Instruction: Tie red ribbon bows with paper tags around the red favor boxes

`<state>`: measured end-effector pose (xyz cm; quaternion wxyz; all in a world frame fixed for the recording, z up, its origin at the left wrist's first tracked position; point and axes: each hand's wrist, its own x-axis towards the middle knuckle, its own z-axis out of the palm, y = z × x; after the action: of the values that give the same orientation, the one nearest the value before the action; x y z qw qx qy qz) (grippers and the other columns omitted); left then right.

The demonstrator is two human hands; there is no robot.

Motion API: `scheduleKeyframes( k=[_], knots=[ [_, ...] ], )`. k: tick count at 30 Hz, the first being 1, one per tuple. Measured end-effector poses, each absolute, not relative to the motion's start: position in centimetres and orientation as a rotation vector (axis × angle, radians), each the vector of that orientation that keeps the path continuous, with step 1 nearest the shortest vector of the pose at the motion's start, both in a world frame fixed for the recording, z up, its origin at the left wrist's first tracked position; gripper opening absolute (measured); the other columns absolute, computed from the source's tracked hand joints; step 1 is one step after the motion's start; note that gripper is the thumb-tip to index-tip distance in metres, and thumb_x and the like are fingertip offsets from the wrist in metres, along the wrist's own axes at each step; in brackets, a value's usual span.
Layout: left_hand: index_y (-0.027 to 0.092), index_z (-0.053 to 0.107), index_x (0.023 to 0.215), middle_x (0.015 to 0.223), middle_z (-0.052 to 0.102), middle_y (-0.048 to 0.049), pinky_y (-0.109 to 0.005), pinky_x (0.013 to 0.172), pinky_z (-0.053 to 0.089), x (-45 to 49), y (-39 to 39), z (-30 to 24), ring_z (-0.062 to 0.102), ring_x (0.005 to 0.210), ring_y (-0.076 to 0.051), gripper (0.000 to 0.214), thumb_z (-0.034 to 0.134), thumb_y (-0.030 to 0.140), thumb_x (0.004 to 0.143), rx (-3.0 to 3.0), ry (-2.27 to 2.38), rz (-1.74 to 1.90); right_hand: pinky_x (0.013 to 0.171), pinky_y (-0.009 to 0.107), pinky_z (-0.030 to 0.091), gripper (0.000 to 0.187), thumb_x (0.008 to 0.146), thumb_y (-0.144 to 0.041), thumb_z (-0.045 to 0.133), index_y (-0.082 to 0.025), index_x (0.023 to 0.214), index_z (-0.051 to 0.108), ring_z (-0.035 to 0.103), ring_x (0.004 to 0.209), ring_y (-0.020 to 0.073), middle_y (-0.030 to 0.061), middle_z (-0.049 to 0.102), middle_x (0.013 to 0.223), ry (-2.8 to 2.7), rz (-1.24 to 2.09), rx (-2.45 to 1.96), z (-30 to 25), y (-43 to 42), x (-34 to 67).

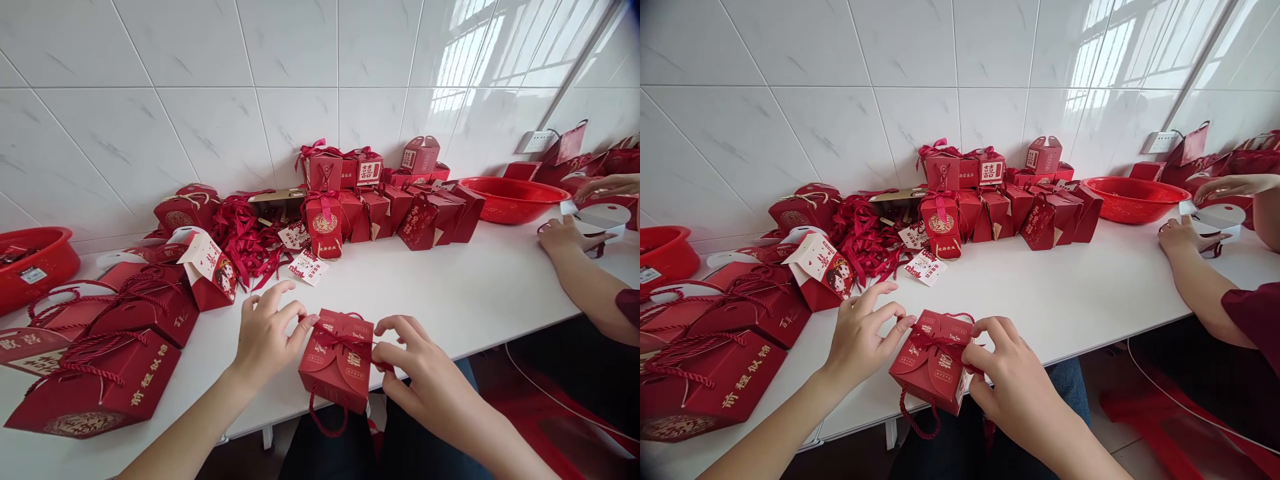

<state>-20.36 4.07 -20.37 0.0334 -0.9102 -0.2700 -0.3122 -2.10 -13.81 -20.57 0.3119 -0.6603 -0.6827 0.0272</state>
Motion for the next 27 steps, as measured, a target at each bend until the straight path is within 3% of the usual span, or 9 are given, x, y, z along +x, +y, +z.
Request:
scheduleKeyframes(
  k=[3,7,11,13,16,18,22,27],
  knots=[
    [0.021,0.063,0.078,0.105,0.058,-0.0078,-0.043,0.088,0.035,-20.0,4.0,-20.5,0.058,0.096,-0.023,0.027,0.048,0.04,0.09,-2.921,-0.935,-0.929,0.069,0.035,0.051,0.021,0.075,-0.001,0.047,-0.021,0.081,0.05,0.052,0.101,0.0242,0.0065,0.051,0.11,-1.814,0.098,-1.769,-20.3,-13.7,-2.0],
    [0.021,0.057,0.083,0.092,0.057,-0.0026,-0.033,0.086,0.042,-20.2,3.9,-20.0,0.057,0.089,-0.017,0.022,0.046,0.038,0.092,-3.532,-1.117,-0.933,0.076,0.033,0.053,0.019,0.084,-0.007,0.044,-0.024,0.093,0.047,0.057,0.093,0.0175,0.0039,0.054,0.109,-1.713,0.346,-1.794,-20.0,-14.1,-1.5],
    [0.025,0.051,0.105,0.102,0.055,-0.0011,-0.028,0.084,0.045,-21.3,3.6,-19.6,0.056,0.093,-0.015,0.02,0.054,0.035,0.088,-3.667,-1.473,-1.382,0.074,0.028,0.054,0.024,0.093,-0.032,0.048,-0.03,0.117,0.044,0.058,0.103,0.0178,0.0024,0.056,0.117,-1.574,0.477,-1.81,-19.7,-14.7,-0.6],
    [0.024,0.052,0.097,0.091,0.053,0.0004,-0.026,0.079,0.044,-22.0,3.1,-19.6,0.054,0.085,-0.014,0.015,0.055,0.035,0.088,-3.591,-1.485,-1.449,0.081,0.029,0.054,0.03,0.092,-0.037,0.052,-0.032,0.12,0.045,0.057,0.108,0.0176,0.0017,0.055,0.121,-1.537,0.429,-1.766,-19.4,-14.6,-0.4],
    [0.021,0.055,0.08,0.081,0.053,0.0006,-0.026,0.077,0.043,-22.4,1.9,-19.6,0.052,0.08,-0.014,0.016,0.056,0.035,0.088,-3.611,-1.246,-1.149,0.092,0.03,0.049,0.019,0.091,-0.035,0.053,-0.03,0.11,0.054,0.055,0.112,0.0171,0.0018,0.055,0.12,-1.527,0.346,-1.648,-18.9,-13.3,-1.0],
    [0.021,0.058,0.086,0.087,0.056,-0.0008,-0.027,0.081,0.043,-22.2,1.1,-19.7,0.054,0.085,-0.015,0.011,0.059,0.032,0.086,-3.613,-1.114,-1.026,0.093,0.031,0.048,0.013,0.091,-0.032,0.054,-0.028,0.102,0.06,0.055,0.112,0.018,0.0033,0.055,0.119,-1.549,0.337,-1.622,-18.9,-12.0,-1.9],
    [0.023,0.059,0.096,0.091,0.057,-0.001,-0.028,0.081,0.045,-21.3,0.2,-19.9,0.055,0.086,-0.015,0.011,0.059,0.026,0.086,-3.524,-1.056,-1.08,0.091,0.036,0.049,0.015,0.089,-0.025,0.054,-0.025,0.098,0.067,0.057,0.107,0.0208,0.0065,0.056,0.116,-1.601,0.335,-1.672,-19.4,-9.7,-3.7],
    [0.021,0.058,0.084,0.086,0.055,-0.0009,-0.027,0.075,0.046,-20.4,0.0,-19.9,0.055,0.08,-0.014,0.008,0.053,0.023,0.089,-3.502,-1.054,-1.058,0.087,0.038,0.05,0.016,0.088,-0.019,0.055,-0.024,0.093,0.069,0.061,0.097,0.0201,0.0059,0.06,0.108,-1.609,0.315,-1.675,-20.0,-9.1,-4.3]
  ],
)
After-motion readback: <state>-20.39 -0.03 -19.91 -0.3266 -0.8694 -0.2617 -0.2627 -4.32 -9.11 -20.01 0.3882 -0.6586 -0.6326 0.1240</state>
